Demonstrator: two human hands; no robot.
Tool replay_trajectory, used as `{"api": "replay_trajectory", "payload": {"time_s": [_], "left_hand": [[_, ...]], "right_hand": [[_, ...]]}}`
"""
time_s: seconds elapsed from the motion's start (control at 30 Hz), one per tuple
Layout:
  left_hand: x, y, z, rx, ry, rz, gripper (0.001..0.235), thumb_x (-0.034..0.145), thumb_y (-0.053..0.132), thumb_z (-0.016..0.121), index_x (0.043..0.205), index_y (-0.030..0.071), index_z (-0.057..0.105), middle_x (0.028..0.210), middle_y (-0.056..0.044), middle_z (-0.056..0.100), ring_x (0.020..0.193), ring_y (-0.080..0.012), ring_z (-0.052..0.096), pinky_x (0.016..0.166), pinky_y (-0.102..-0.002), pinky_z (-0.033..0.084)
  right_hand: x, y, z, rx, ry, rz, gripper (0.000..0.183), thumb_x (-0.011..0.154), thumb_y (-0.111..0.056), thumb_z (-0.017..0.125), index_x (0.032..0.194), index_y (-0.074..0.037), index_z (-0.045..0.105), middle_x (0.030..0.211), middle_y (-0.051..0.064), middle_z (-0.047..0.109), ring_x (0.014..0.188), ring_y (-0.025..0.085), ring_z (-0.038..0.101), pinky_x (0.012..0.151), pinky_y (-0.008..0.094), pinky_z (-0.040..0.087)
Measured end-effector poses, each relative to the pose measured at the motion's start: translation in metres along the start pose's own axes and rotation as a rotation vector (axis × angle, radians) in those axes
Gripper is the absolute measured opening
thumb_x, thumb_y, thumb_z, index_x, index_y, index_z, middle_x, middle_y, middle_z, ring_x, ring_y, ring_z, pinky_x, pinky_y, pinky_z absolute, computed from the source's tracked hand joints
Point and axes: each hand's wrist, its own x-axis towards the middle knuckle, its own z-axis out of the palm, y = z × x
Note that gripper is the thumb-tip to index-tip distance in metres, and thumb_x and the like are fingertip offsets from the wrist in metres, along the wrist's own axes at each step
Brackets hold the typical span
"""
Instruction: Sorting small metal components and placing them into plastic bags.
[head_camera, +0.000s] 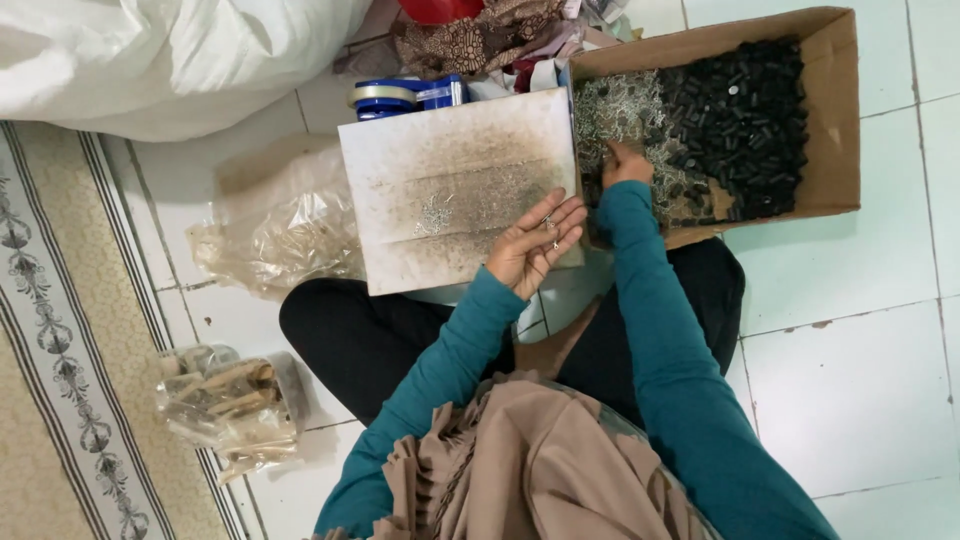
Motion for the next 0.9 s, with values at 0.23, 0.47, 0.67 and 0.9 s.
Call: {"api": "replay_trajectory", "payload": {"time_s": [0.23, 0.47, 0.67, 0.9], "left_hand": [[-0.012, 0.001, 0.018, -0.106, -0.062, -0.021, 0.061, 0.091, -0.016, 0.043, 0.151, -0.007, 0.048, 0.150, -0.034, 0.047, 0.141, -0.0425, 0.048, 0.121, -0.053, 0.044], [-0.013, 0.000, 0.003, -0.140, -0.098, -0.049, 0.053, 0.105, 0.015, 0.044, 0.154, -0.005, 0.045, 0.154, -0.030, 0.045, 0.144, -0.0402, 0.045, 0.125, -0.051, 0.040], [-0.017, 0.002, 0.007, -0.078, -0.063, -0.045, 0.053, 0.112, 0.031, 0.047, 0.152, -0.002, 0.049, 0.153, -0.027, 0.048, 0.144, -0.0377, 0.046, 0.124, -0.047, 0.042], [-0.017, 0.005, -0.003, -0.106, -0.072, -0.034, 0.054, 0.112, 0.034, 0.048, 0.152, -0.002, 0.049, 0.152, -0.026, 0.049, 0.144, -0.0374, 0.047, 0.125, -0.047, 0.041]], "right_hand": [[-0.039, -0.011, -0.032, 0.767, 0.166, 0.199, 0.025, 0.098, 0.002, 0.068, 0.118, -0.007, 0.078, 0.096, 0.024, 0.073, 0.066, 0.029, 0.074, 0.046, 0.036, 0.063], [-0.084, -0.028, -0.076, 1.151, 0.153, 0.316, 0.027, 0.094, 0.000, 0.078, 0.120, 0.003, 0.074, 0.099, 0.027, 0.072, 0.072, 0.025, 0.073, 0.054, 0.031, 0.062], [-0.083, -0.028, -0.075, 1.224, 0.110, 0.308, 0.027, 0.094, -0.002, 0.078, 0.120, 0.004, 0.074, 0.093, 0.025, 0.072, 0.070, 0.026, 0.073, 0.053, 0.032, 0.060], [-0.132, -0.075, -0.105, 1.450, 0.038, 0.295, 0.036, 0.089, -0.002, 0.084, 0.122, 0.003, 0.072, 0.089, 0.023, 0.071, 0.073, 0.032, 0.076, 0.056, 0.037, 0.066]]}}
